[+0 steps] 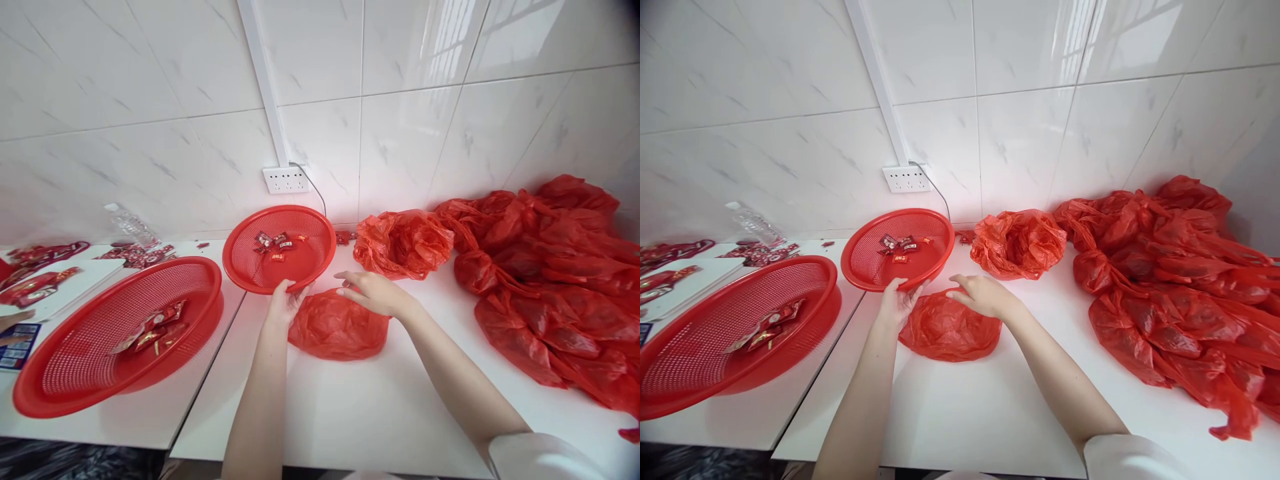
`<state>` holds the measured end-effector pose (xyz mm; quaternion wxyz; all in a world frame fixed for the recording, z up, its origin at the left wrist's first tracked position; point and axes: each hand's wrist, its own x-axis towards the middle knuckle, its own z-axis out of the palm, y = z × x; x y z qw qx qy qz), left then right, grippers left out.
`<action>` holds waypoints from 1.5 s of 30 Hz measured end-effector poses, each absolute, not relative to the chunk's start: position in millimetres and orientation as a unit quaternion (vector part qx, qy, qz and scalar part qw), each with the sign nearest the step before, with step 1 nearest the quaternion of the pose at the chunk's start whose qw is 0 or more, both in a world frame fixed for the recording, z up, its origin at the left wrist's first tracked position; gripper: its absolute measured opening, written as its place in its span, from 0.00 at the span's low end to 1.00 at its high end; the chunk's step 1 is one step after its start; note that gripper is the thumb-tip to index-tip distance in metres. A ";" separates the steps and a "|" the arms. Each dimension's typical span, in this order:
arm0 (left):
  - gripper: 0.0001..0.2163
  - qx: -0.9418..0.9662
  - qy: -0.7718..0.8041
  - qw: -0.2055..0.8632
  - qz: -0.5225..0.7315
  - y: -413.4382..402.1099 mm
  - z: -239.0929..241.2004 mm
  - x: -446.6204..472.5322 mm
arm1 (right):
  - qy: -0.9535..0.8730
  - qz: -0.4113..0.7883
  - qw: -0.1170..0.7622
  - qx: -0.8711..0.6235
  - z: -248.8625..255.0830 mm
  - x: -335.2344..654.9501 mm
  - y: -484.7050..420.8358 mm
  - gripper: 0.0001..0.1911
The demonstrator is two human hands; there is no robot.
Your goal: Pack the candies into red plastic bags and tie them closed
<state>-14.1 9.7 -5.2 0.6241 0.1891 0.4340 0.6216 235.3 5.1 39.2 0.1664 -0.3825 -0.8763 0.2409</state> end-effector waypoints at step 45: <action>0.21 0.308 0.456 0.576 0.605 -15.2 -32.3 26.9 | -0.887 0.155 0.224 -0.373 27.6 235.1 21.5 0.08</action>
